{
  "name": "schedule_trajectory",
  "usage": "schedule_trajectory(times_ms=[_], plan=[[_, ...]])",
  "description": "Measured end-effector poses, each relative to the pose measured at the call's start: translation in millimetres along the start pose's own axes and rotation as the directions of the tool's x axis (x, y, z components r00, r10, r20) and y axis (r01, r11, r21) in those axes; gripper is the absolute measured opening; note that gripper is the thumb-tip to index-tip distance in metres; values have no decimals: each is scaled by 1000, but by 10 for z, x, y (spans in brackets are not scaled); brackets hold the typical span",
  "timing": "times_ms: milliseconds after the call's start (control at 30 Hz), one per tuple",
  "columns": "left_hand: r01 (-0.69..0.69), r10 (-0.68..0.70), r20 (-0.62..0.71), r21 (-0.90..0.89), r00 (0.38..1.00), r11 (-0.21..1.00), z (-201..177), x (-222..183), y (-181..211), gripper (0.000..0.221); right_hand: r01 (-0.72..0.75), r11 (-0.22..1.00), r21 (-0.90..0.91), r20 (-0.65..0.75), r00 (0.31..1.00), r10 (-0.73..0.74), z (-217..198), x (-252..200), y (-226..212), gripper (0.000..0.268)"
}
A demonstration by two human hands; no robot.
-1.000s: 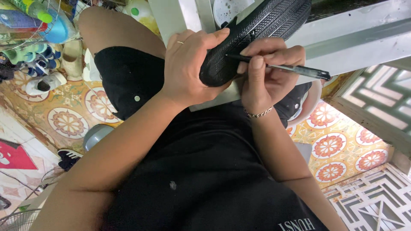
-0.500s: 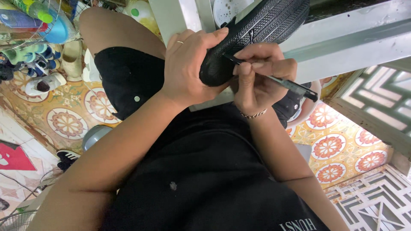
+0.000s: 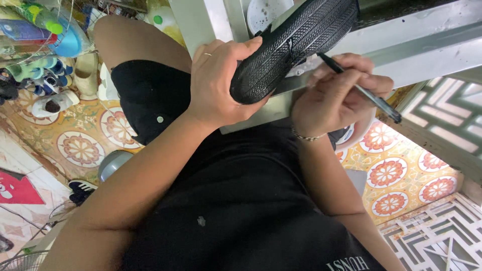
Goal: Repairing and cleaning shoes by scraping the sole and applying white liquid with a brush.
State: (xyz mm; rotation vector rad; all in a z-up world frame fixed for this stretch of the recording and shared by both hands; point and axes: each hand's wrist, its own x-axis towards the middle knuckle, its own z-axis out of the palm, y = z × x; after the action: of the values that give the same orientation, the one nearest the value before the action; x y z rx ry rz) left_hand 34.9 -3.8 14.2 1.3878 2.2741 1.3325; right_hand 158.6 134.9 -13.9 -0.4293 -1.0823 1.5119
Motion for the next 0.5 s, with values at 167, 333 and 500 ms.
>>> schedule_trajectory(times_ms=[167, 333, 500], plan=[[-26, 26, -7, -9, 1000, 1000, -33, 11, 10, 71, -106, 986, -127, -74, 992, 97, -422, -13, -95, 16], [-25, 25, -5, -7, 1000, 1000, -24, -5, -20, 69, -131, 961, -242, 41, 989, 145, -378, -112, -238, 22], [-38, 38, -5, 30, 999, 999, -52, 14, 4, 71, -217, 906, -364, 168, 941, 293, -253, -196, -352, 25]])
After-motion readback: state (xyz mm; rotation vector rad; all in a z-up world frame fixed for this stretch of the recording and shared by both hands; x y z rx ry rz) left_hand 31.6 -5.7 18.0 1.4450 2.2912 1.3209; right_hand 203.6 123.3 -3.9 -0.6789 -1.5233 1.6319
